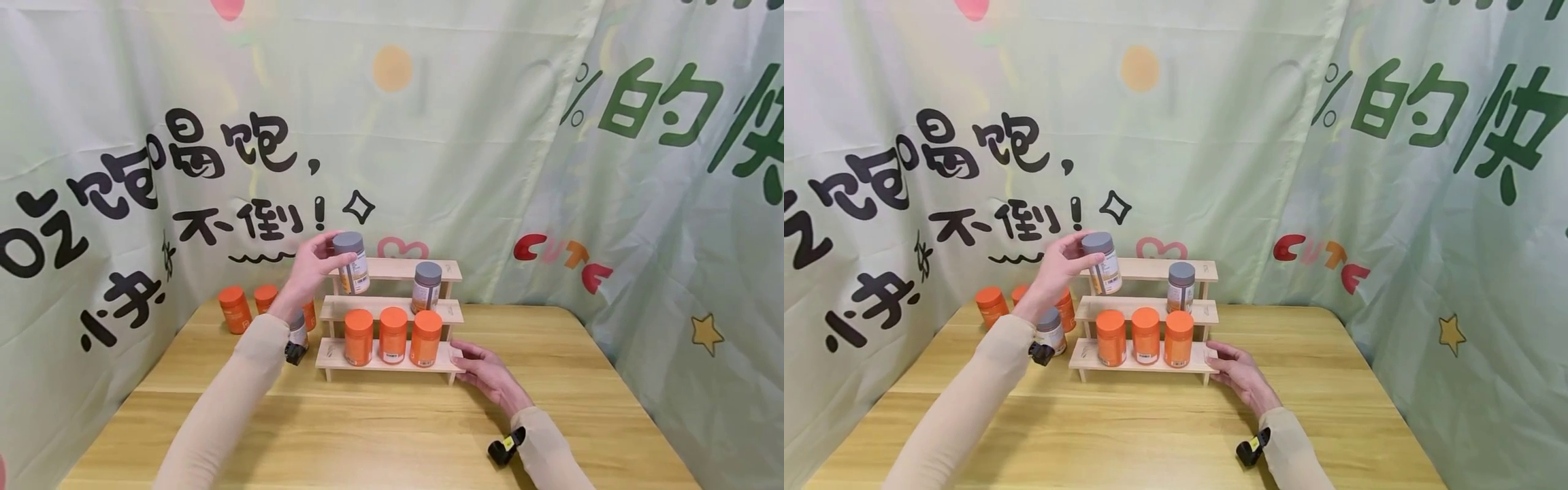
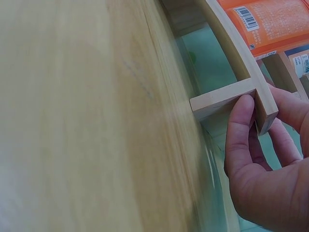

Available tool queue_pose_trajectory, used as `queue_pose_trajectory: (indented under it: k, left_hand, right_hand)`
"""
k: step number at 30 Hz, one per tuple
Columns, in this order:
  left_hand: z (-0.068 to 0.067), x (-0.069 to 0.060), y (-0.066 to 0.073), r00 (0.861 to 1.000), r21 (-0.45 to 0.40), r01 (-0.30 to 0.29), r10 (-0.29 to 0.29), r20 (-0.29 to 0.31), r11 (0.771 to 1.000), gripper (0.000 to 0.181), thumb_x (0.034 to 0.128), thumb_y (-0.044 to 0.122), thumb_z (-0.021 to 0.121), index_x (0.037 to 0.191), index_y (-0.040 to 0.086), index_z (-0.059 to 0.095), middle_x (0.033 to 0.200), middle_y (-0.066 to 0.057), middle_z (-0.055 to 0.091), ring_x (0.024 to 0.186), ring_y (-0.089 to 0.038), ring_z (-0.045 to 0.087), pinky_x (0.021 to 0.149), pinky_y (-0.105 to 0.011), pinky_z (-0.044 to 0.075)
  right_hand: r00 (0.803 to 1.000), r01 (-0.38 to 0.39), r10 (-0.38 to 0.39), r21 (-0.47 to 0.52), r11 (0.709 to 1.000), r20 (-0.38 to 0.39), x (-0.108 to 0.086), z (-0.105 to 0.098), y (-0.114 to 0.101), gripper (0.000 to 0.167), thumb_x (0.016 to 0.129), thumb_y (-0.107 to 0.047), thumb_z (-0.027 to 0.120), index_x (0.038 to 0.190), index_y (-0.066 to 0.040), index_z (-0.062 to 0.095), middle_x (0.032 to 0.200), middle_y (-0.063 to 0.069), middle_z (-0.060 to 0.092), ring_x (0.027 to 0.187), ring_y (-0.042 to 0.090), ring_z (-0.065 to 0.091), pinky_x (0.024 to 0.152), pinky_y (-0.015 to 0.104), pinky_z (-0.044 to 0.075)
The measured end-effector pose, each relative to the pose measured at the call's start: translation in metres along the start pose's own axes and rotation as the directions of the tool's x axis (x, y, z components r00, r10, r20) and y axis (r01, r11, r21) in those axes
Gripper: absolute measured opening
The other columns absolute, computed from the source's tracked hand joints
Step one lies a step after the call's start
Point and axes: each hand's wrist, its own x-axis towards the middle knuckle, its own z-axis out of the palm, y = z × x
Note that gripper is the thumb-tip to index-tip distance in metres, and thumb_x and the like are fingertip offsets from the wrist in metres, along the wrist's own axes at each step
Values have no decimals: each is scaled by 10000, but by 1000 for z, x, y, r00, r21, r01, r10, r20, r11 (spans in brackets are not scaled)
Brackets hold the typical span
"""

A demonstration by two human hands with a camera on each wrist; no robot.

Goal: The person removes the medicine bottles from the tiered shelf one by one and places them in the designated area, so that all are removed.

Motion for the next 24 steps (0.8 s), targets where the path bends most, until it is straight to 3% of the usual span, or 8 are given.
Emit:
queue_pose_trajectory:
  k: [11, 24]
  left_hand:
    - [-31, -12, 1, 998, -2, -61, 61, -28, 998, 507, 853, 123, 761, 1320, 59, 576, 1149, 8, 642, 1014, -154, 614, 890, -212, 504]
    - [-55, -27, -11, 999, 45, -26, 28, -46, 999, 532, 848, 189, 781, 1331, 92, 580, 1175, 9, 644, 1033, -152, 608, 880, -206, 510]
  right_hand:
    - [1000, 9, -9, 1, 1000, 16, 2, 0, -2, 559, 913, -76, 677, 1429, -11, 474, 1141, 56, 622, 848, 133, 647, 706, 250, 548]
    - [1000, -4, 4, 0, 1000, 8, -1, -1, -1, 572, 906, -96, 692, 1430, -20, 476, 1216, 85, 604, 880, 145, 657, 744, 274, 558]
